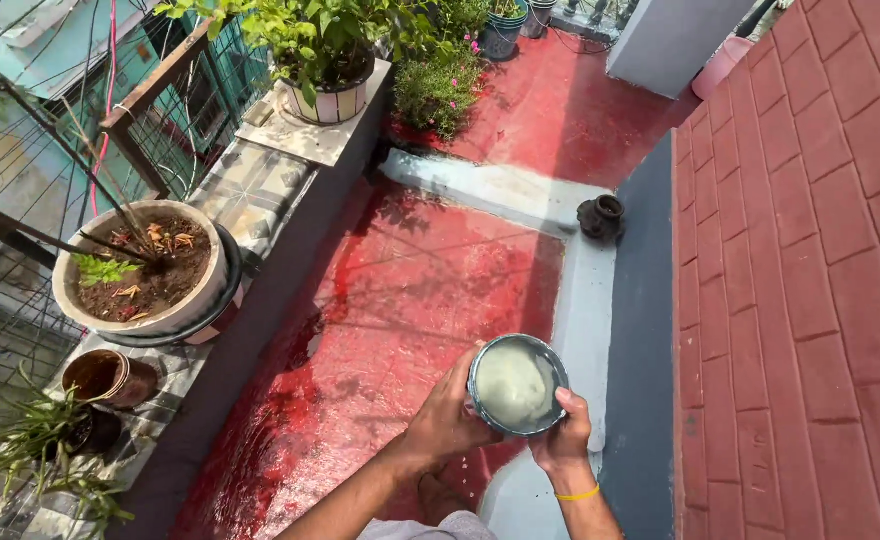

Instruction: Watering several potted plants on a balcony using a small metal can refilled from a bucket.

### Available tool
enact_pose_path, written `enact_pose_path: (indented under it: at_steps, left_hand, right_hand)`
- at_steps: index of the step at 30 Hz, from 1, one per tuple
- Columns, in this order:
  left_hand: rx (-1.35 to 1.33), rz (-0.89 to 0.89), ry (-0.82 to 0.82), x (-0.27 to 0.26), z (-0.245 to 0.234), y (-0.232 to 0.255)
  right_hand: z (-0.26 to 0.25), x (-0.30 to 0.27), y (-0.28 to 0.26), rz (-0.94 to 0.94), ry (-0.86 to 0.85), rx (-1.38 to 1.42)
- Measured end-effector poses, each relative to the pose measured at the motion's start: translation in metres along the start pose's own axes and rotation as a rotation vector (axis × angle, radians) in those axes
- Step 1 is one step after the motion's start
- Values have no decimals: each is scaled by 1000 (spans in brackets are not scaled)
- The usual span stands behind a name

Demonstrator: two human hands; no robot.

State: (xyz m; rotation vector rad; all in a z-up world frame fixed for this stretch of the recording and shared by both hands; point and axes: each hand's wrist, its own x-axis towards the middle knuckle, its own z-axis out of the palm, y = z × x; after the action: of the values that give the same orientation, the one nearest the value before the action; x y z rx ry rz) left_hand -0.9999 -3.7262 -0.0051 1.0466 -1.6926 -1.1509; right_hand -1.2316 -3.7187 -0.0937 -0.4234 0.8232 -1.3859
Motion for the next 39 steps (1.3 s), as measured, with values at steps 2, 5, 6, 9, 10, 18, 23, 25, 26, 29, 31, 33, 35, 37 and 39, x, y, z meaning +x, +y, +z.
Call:
enact_pose_path:
  at_steps: [2,5,6,9,10,18,23,25,26,29,31,33,35,37,39]
  left_hand:
    - [-34,126,48,51,4,-12]
    - [-38,147,27,119,1,-17]
    - [-32,143,26,146,-3,-24]
    - [17,124,52,208,2,-39]
    - [7,143,49,229,1,-43]
    - [92,299,85,379,-8,-92]
    - [-45,41,23,482,-11,-123]
    - [-24,227,89,524,-11,-130]
    - [2,404,147,542,-12,-134]
    - [-82,327,75,590,-24,-127]
    - [-106,282,68,623,-19,-146]
    - [-133,234,63,655,-17,-160]
    - [-40,250,69,689,-19,-169]
    - [-52,221,61,722,-16,-183]
    - [-64,200,61,760,-11,-194]
  right_hand:
    - [-8,47,-12,10,19,19]
    - [6,113,-52,52,38,-3]
    - [10,137,-57,56,37,4]
    - [14,190,-84,101,51,-11]
    - [20,211,-95,90,38,-11]
    - [19,364,-133,83,6,-7]
    - [32,454,-158,103,31,52]
    - [39,497,-178,101,16,51]
    - [42,518,-186,104,8,59]
    - [6,566,-190,106,-89,106]
    - [14,599,-205,112,-65,110]
    - [13,632,-214,122,-39,111]
    - [2,668,-221,114,19,74]
    - [-3,704,-232,110,4,62]
    - [-4,744,-248,102,-21,44]
